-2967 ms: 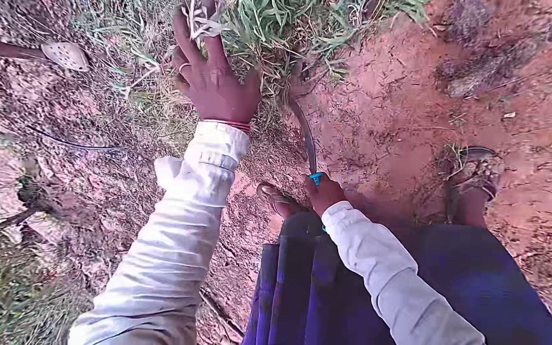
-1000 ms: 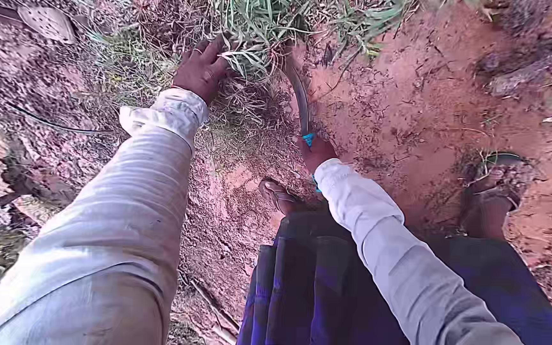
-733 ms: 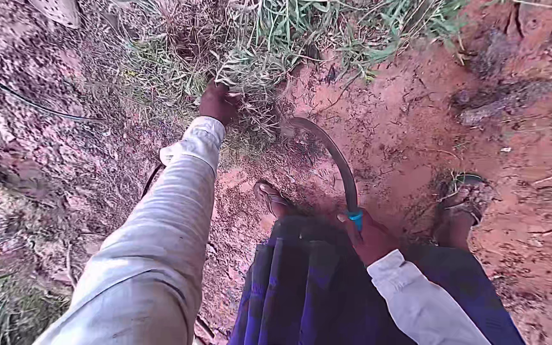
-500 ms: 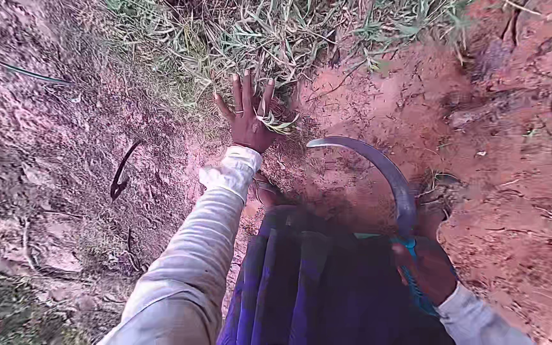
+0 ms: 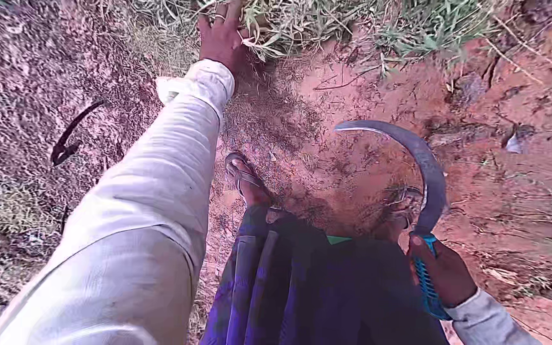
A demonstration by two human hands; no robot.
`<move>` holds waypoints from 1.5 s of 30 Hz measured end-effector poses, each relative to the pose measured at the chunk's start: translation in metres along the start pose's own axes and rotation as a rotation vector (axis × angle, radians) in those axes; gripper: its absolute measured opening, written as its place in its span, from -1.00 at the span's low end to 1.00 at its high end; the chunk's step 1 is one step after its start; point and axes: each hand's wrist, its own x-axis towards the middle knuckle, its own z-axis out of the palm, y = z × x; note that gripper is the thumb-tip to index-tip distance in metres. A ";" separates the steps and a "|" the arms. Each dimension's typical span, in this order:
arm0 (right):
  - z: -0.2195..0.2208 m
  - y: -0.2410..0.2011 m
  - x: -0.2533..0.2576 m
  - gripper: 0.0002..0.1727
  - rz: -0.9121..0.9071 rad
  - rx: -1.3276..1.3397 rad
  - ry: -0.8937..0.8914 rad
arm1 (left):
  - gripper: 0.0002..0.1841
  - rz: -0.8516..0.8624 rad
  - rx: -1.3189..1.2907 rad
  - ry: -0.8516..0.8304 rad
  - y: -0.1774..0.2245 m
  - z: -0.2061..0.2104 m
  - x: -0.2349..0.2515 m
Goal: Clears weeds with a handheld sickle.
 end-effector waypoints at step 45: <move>0.275 -0.383 0.150 -0.53 0.228 0.272 -0.441 | -0.66 -0.842 -1.483 -0.246 -0.223 0.058 -0.341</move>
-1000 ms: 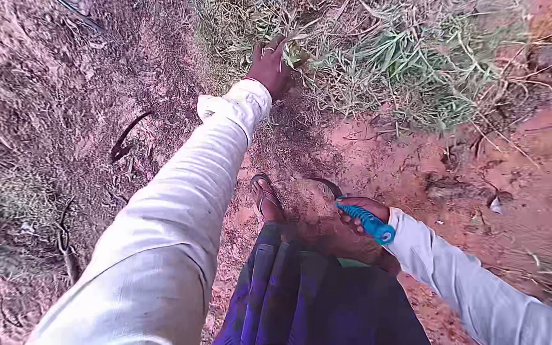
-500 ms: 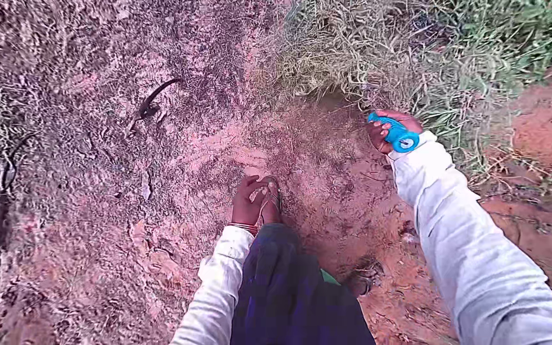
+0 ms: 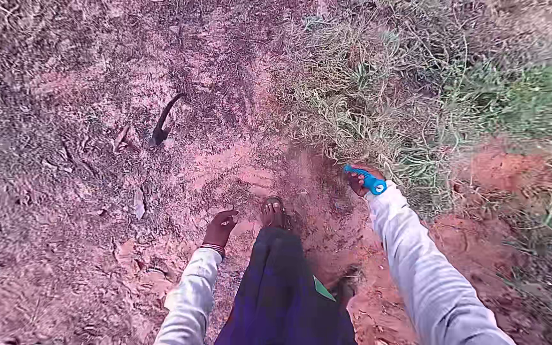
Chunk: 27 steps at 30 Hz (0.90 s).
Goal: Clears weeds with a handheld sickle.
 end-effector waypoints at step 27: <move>-0.123 0.119 -0.166 -0.42 0.396 -0.230 0.139 | -0.68 0.438 0.779 -0.235 0.263 0.249 -0.072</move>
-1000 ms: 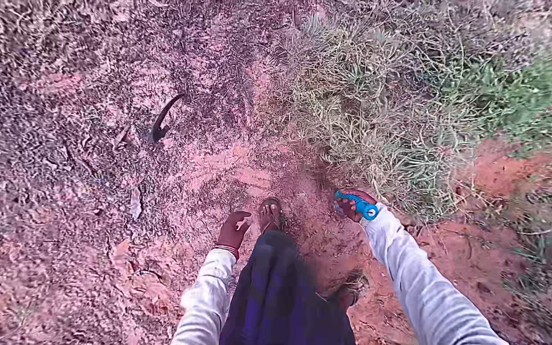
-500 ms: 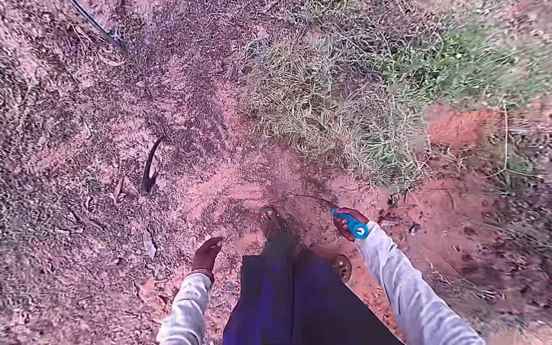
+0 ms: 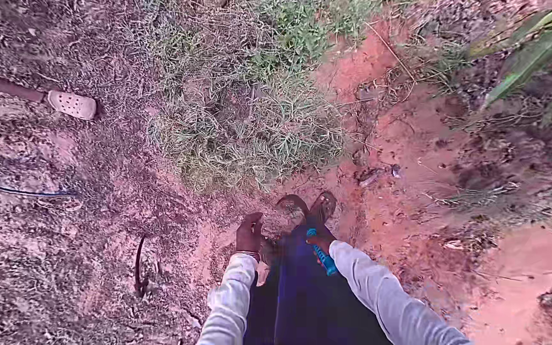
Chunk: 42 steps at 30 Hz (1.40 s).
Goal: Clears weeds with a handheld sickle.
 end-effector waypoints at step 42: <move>-0.003 0.098 0.207 -0.59 -0.600 1.358 0.394 | -0.47 0.685 1.925 -0.084 0.197 0.277 0.287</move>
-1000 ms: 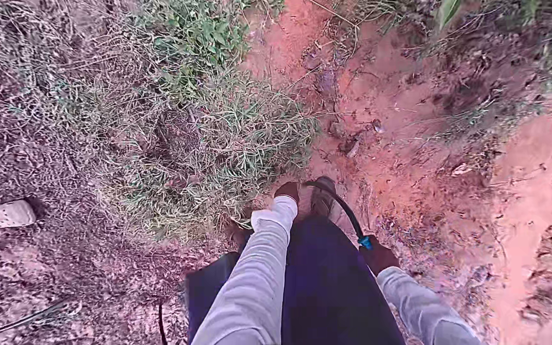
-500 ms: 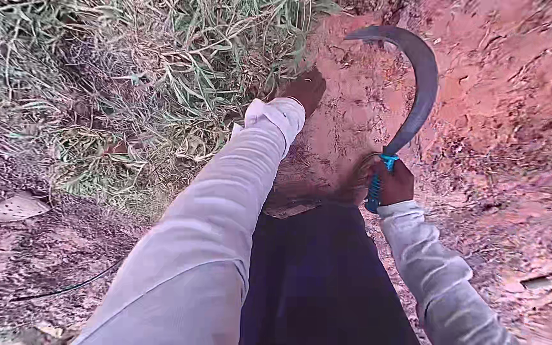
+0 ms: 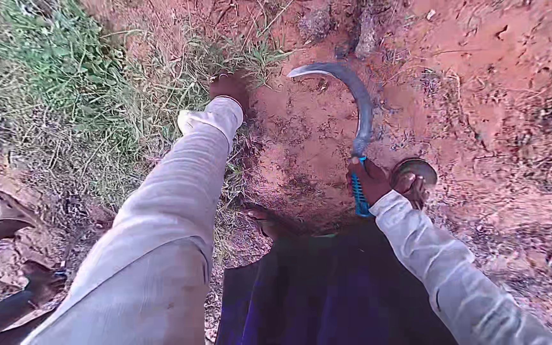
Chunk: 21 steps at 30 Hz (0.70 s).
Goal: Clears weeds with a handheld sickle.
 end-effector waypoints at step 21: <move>0.069 -0.065 0.045 -0.38 0.163 0.090 0.049 | -0.62 0.074 -0.035 0.297 0.041 0.000 -0.010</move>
